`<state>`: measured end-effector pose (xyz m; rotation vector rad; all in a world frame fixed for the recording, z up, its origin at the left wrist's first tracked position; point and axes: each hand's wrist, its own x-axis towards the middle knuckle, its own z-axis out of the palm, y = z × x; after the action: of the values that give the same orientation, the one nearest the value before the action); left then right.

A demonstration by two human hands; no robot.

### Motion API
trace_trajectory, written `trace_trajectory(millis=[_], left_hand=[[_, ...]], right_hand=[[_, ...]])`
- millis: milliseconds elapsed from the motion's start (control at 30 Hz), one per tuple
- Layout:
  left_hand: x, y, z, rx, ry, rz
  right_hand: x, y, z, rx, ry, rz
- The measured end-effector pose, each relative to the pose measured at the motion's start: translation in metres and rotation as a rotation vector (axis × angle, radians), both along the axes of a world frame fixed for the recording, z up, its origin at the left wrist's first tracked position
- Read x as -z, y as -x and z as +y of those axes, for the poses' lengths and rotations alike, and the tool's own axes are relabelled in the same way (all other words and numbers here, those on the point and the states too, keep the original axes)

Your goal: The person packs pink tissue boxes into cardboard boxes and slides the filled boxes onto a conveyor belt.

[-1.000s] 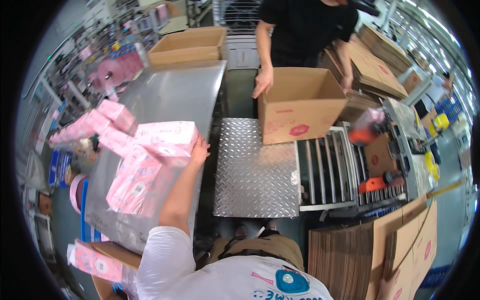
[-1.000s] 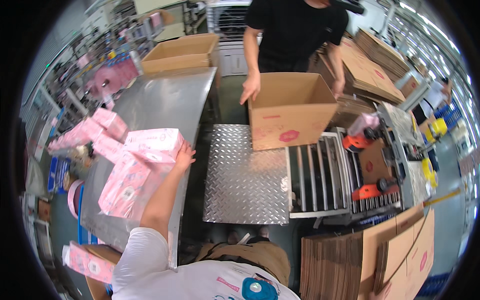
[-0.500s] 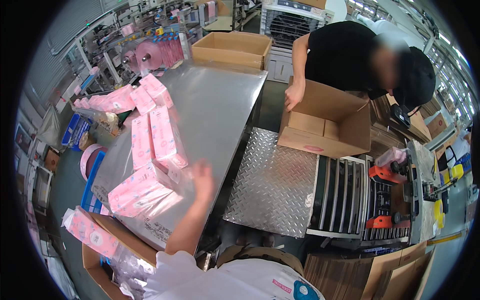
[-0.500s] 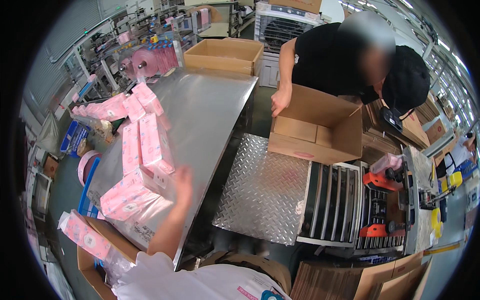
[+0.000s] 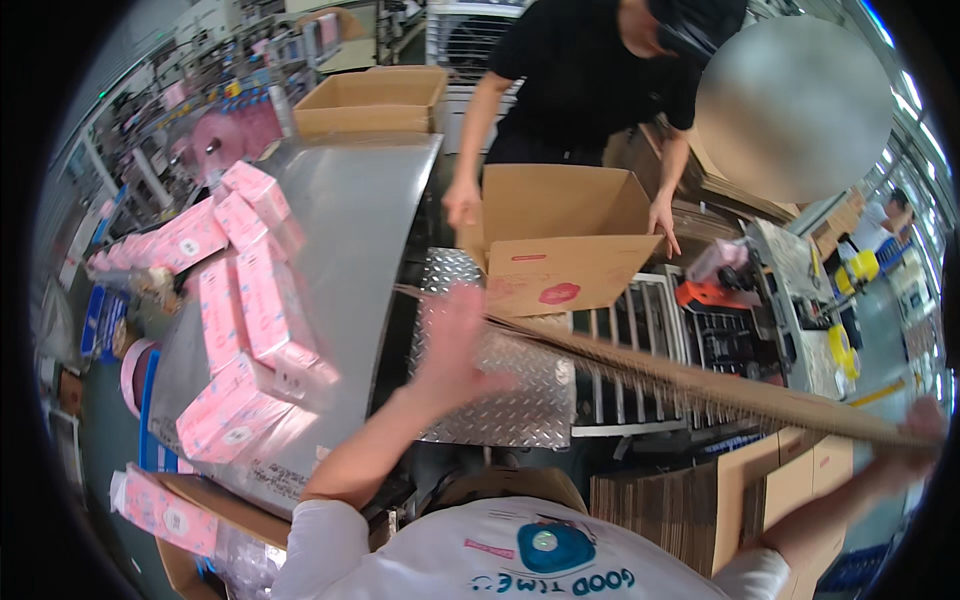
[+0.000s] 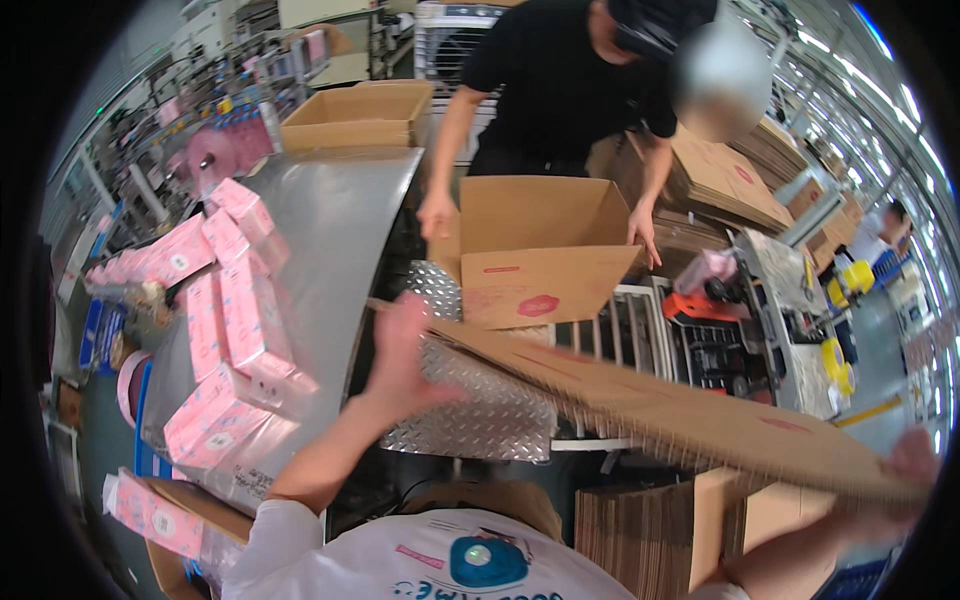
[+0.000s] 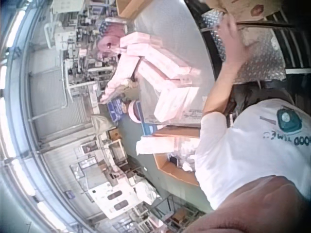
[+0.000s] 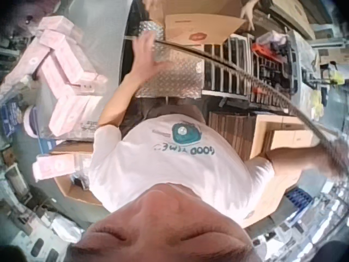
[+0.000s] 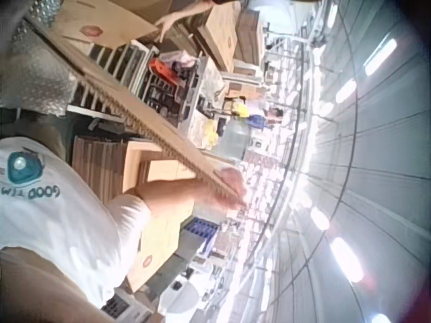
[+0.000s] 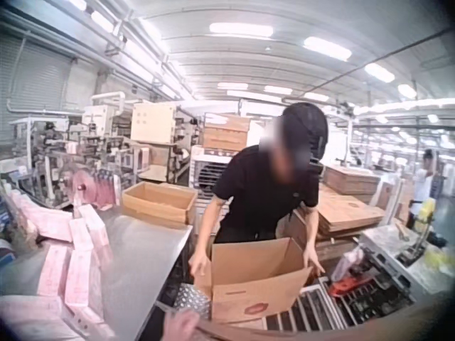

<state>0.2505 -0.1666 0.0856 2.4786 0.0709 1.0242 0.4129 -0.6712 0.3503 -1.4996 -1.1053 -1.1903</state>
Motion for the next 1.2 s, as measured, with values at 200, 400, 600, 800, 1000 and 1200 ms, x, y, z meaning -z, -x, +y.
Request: trace_trajectory(millis=[200,400,600,800,1000,1200], left_hand=[[-0.017,-0.008,0.025,-0.119,-0.272,0.009],[0.023,-0.019,-0.025,-0.121,-0.309,0.227],[0.019,0.049,-0.036,0.143,-0.446,0.372],[0.015,0.039,-0.037,0.268,-0.137,0.224],[0.010,0.036,-0.049,0.392,-0.135,0.102],[-0.010,-0.009,-0.048,0.929,-0.305,0.306]], right_hand=[[0.197,-0.101,0.087,0.450,-0.118,0.625],[0.247,-0.067,0.126,0.418,1.070,0.784],[0.216,-0.108,0.129,0.146,1.606,1.228],[0.191,-0.110,0.139,0.223,1.858,1.109],[0.229,-0.123,0.102,0.378,1.533,0.213],[0.196,-0.093,0.194,0.618,1.761,0.715]])
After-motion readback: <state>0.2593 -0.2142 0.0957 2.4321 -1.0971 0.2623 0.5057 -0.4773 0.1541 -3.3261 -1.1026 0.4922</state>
